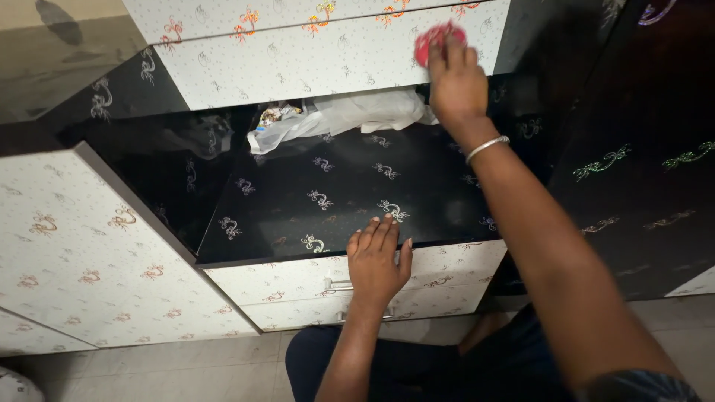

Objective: The person sits on the floor and wipes the surface of a black cabinet with a red patterned cloth. They clean the top surface and the front face of the cabinet drawers using circular and back-and-forth motions.

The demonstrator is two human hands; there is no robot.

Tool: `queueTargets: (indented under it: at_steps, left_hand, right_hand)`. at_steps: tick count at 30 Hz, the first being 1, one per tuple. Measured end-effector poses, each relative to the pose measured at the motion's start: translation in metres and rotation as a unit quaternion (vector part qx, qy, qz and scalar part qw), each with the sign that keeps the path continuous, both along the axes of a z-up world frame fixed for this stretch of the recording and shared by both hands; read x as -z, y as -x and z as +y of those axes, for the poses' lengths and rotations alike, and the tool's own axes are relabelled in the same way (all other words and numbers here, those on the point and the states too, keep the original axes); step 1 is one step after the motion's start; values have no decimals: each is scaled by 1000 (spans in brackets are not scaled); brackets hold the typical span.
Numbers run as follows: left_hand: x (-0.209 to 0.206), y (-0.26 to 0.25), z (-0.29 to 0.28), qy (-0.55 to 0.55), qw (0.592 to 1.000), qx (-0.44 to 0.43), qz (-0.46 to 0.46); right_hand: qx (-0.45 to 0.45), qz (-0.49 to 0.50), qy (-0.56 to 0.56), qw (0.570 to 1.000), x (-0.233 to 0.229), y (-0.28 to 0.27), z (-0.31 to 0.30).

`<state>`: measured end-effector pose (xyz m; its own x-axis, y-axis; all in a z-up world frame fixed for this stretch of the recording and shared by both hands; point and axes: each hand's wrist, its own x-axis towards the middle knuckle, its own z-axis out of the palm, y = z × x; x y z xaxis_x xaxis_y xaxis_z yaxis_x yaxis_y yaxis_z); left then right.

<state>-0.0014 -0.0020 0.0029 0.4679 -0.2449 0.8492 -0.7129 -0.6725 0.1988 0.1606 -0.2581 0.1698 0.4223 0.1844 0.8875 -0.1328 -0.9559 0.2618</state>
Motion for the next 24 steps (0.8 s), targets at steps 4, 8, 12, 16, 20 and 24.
queueTargets:
  at_steps: [4, 8, 12, 16, 20, 24]
  left_hand:
    - [-1, 0, 0, 5, 1000, -1, 2]
    - [-2, 2, 1, 4, 1000, -1, 9]
    - [-2, 0, 0, -6, 1000, -1, 9]
    - [0, -1, -1, -14, 1000, -5, 12]
    - [0, -1, 0, -11, 1000, -4, 12]
    - [0, 0, 0, -1, 1000, -1, 5]
  right_hand:
    - [-106, 163, 13, 981, 22, 29, 19]
    - [-196, 332, -56, 921, 49, 34, 47]
    - [-311, 380, -29, 871, 83, 29, 82]
    - [-241, 401, -23, 883, 102, 27, 90]
    - [-103, 393, -80, 910, 112, 0, 42]
    - [79, 433, -115, 891, 120, -14, -32]
